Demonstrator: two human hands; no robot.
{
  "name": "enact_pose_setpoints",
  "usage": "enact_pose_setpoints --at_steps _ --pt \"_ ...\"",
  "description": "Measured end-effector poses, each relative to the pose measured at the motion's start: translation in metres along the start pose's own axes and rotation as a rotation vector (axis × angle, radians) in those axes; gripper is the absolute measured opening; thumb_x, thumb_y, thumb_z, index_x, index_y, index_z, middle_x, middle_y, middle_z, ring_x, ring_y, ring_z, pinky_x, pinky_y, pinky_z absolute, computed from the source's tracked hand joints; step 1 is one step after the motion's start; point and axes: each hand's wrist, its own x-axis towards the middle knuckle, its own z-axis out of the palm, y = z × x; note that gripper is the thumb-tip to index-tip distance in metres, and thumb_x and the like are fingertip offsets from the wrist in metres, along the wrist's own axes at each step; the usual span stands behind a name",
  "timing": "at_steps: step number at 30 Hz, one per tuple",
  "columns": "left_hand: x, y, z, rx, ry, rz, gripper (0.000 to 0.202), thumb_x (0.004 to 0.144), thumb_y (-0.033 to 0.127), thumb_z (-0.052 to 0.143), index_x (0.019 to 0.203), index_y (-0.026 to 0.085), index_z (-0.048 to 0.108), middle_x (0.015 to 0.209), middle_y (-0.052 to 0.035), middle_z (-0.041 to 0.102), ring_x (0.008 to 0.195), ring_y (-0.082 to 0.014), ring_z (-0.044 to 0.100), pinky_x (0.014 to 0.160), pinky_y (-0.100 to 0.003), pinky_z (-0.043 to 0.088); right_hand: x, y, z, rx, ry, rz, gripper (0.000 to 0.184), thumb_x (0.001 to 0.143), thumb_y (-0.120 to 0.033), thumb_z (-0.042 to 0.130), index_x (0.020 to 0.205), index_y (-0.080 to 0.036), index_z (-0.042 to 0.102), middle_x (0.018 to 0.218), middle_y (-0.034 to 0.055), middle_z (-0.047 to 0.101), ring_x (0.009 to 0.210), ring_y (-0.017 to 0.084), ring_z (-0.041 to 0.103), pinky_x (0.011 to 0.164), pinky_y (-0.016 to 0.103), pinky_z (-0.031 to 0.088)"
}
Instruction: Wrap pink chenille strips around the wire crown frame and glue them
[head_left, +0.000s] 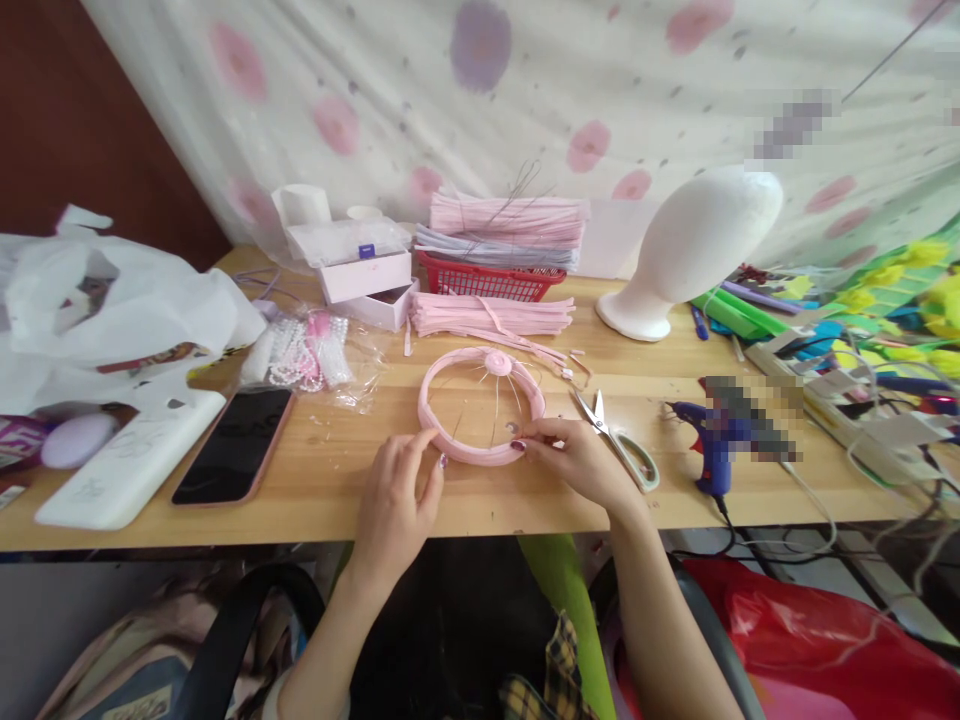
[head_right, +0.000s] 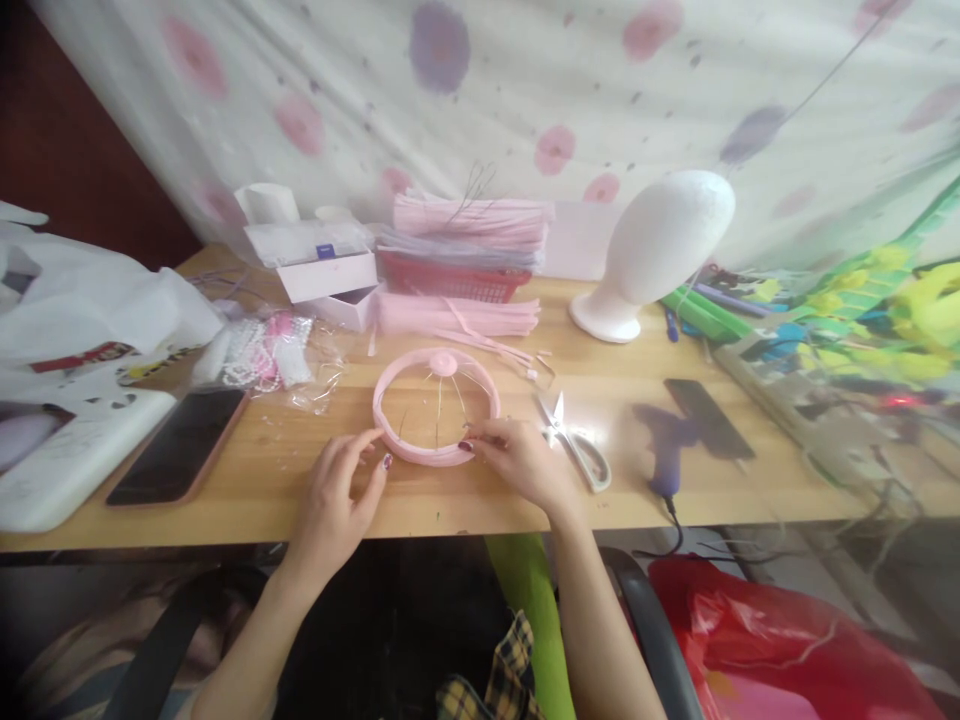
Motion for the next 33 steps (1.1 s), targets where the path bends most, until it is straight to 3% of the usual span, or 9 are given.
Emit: enact_pose_setpoints --at_steps 4,6,10,16,23,26,30,33 --pt "0.025 -0.015 -0.016 -0.054 -0.206 0.006 0.040 0.101 0.024 0.052 0.141 0.024 0.048 0.102 -0.0062 0.064 0.095 -0.0238 0.068 0.082 -0.039 0.058 0.001 -0.002 -0.001 -0.006 -0.006 0.005 0.023 0.089 -0.040 0.062 0.085 -0.022 0.076 0.083 0.0039 0.078 0.080 0.023 0.069 0.077 0.033 0.052" --pt "0.037 -0.022 -0.023 -0.063 -0.313 0.028 0.036 0.099 0.028 0.057 0.135 0.024 0.055 0.105 -0.0064 0.067 0.095 -0.0252 0.070 0.083 -0.041 0.058 0.000 -0.004 -0.001 -0.007 0.001 0.007 0.023 0.088 -0.039 0.062 0.083 -0.022 0.076 0.083 0.0041 0.078 0.080 0.023 0.069 0.076 0.034 0.052" --pt "0.046 -0.027 -0.024 -0.072 -0.369 0.056 0.021 0.098 0.025 0.058 0.118 0.024 0.064 0.108 -0.0052 0.071 0.095 -0.0233 0.073 0.083 -0.038 0.058 -0.001 -0.006 0.000 0.001 0.029 0.009 0.021 0.088 -0.036 0.062 0.083 -0.022 0.077 0.085 0.0047 0.079 0.081 0.023 0.070 0.077 0.034 0.053" --pt "0.043 -0.026 -0.020 -0.055 -0.327 0.054 0.010 0.099 0.020 0.055 0.104 0.023 0.063 0.101 -0.0037 0.075 0.090 -0.0223 0.075 0.076 -0.034 0.059 -0.001 -0.006 0.002 0.017 0.044 0.006 0.019 0.088 -0.036 0.065 0.086 -0.022 0.079 0.090 0.0058 0.080 0.084 0.024 0.071 0.079 0.035 0.055" --pt "0.043 -0.026 -0.020 -0.003 -0.299 0.090 0.005 0.096 0.021 0.062 0.101 0.022 0.064 0.098 -0.0036 0.076 0.083 -0.0246 0.075 0.069 -0.034 0.058 -0.001 -0.008 0.002 0.041 0.047 0.032 0.017 0.086 -0.033 0.066 0.084 -0.023 0.079 0.085 0.0042 0.080 0.079 0.022 0.072 0.074 0.032 0.055" --pt "0.041 -0.029 -0.019 -0.002 -0.265 0.113 0.012 0.097 0.020 0.060 0.108 0.022 0.065 0.099 -0.0035 0.076 0.085 -0.0237 0.075 0.069 -0.033 0.058 -0.002 -0.009 0.002 0.056 0.056 0.040 0.016 0.086 -0.032 0.066 0.084 -0.022 0.079 0.082 0.0037 0.080 0.077 0.022 0.072 0.074 0.032 0.055" --pt "0.027 -0.023 -0.021 -0.008 -0.125 0.091 0.031 0.097 0.016 0.055 0.127 0.021 0.061 0.102 -0.0046 0.075 0.069 -0.0157 0.070 0.064 -0.028 0.056 -0.004 -0.009 0.006 0.075 0.103 0.039 0.016 0.086 -0.031 0.066 0.082 -0.022 0.078 0.087 0.0045 0.081 0.081 0.022 0.073 0.076 0.032 0.055" --pt "0.009 -0.004 -0.022 -0.081 0.031 0.052 0.025 0.097 0.015 0.056 0.120 0.019 0.064 0.086 -0.0007 0.071 0.057 -0.0108 0.061 0.058 -0.023 0.052 -0.010 -0.008 0.017 0.088 0.159 0.037 0.015 0.088 -0.030 0.065 0.083 -0.022 0.078 0.089 0.0048 0.081 0.082 0.023 0.073 0.077 0.033 0.054"
